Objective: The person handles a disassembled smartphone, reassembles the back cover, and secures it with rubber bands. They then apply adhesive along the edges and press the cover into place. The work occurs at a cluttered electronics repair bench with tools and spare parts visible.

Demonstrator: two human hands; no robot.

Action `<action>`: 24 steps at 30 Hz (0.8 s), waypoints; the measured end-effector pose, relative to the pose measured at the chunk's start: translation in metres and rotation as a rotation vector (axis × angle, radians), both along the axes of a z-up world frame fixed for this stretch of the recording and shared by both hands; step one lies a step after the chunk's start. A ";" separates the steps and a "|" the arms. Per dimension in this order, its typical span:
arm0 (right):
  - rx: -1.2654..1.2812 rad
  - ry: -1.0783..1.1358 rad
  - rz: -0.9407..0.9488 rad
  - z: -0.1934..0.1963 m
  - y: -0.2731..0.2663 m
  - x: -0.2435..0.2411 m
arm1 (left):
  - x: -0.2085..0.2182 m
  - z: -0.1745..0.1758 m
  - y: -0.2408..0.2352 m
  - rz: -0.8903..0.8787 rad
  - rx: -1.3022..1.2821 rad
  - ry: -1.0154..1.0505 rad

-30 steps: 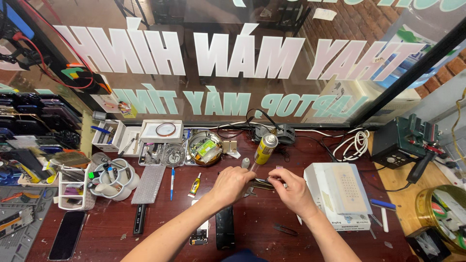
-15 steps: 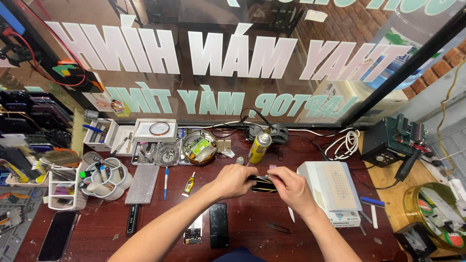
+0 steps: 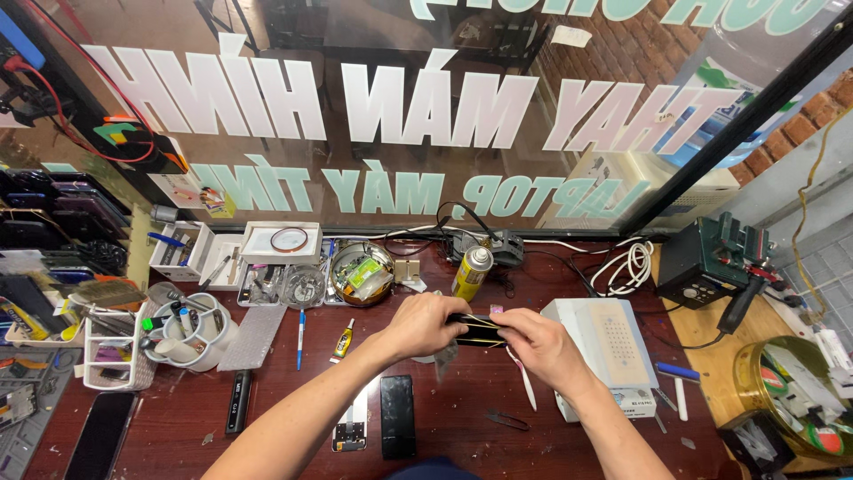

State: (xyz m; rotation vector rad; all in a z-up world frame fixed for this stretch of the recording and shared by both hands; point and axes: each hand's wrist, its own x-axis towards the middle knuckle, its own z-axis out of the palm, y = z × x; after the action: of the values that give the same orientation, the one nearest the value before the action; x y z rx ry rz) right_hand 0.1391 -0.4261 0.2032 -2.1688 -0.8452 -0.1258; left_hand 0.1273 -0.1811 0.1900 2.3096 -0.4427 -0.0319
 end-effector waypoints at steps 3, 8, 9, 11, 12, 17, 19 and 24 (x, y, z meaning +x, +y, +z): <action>-0.004 -0.136 -0.019 -0.012 -0.004 0.010 | 0.005 -0.015 -0.003 0.037 -0.099 -0.016; 0.522 0.357 -0.258 -0.052 -0.003 0.035 | 0.021 -0.045 -0.005 0.099 -0.513 0.067; 0.621 0.558 -0.173 -0.066 0.003 0.031 | 0.025 -0.052 -0.004 0.129 -0.598 0.153; 0.811 0.948 0.017 -0.090 0.011 0.020 | 0.028 -0.064 -0.002 0.182 -0.691 0.236; 0.802 1.070 -0.020 -0.102 0.020 0.013 | 0.030 -0.068 0.000 0.206 -0.699 0.232; 0.622 0.932 -0.089 -0.148 0.051 -0.004 | 0.034 -0.088 0.016 0.231 -1.057 0.304; 0.498 0.874 -0.165 -0.155 0.046 0.000 | 0.030 -0.093 0.033 0.328 -1.170 0.349; 0.091 0.886 -0.394 -0.181 0.022 0.005 | 0.019 -0.115 0.089 0.532 -1.342 0.407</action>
State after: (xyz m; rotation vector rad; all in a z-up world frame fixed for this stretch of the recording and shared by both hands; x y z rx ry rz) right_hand 0.1437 -0.4039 0.0223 -1.9741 0.0900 0.5541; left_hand 0.1465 -0.0926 0.0748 0.9802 0.3255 0.0465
